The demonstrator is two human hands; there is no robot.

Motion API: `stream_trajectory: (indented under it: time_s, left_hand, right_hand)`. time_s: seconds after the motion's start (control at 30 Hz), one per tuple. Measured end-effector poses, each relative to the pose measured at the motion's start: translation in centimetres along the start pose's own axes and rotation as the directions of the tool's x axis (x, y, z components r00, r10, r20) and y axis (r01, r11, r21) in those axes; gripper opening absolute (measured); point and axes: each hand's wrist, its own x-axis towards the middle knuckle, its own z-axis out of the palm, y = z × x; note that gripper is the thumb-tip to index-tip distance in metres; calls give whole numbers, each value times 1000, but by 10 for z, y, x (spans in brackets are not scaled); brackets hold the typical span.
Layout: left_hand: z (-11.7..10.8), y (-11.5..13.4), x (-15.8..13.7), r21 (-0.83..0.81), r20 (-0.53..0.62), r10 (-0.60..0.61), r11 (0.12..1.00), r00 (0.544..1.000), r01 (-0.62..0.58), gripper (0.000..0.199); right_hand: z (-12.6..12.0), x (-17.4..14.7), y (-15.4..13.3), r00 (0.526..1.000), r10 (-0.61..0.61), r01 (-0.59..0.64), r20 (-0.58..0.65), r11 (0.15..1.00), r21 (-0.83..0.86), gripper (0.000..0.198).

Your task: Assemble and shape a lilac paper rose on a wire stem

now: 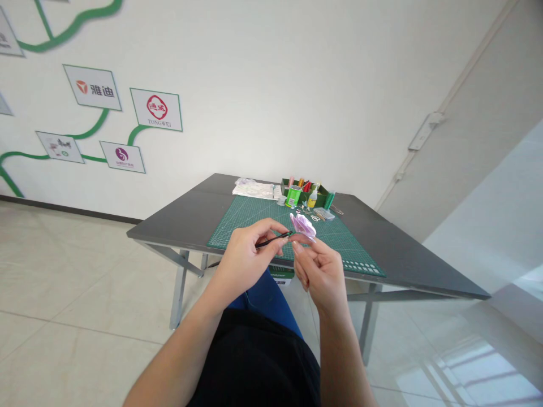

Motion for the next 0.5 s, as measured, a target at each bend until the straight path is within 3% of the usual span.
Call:
stream_trajectory:
  time_s: [0.23, 0.5]
  left_hand:
    - [-4, 0, 5, 58, -62, 28, 998, 998, -25, 12]
    - [-12, 9, 6, 262, -38, 56, 964, 998, -45, 9]
  right_hand:
    - [-10, -6, -7, 987, 73, -60, 146, 994, -92, 40]
    - [-30, -24, -36, 956, 42, 48, 289, 953, -298, 34]
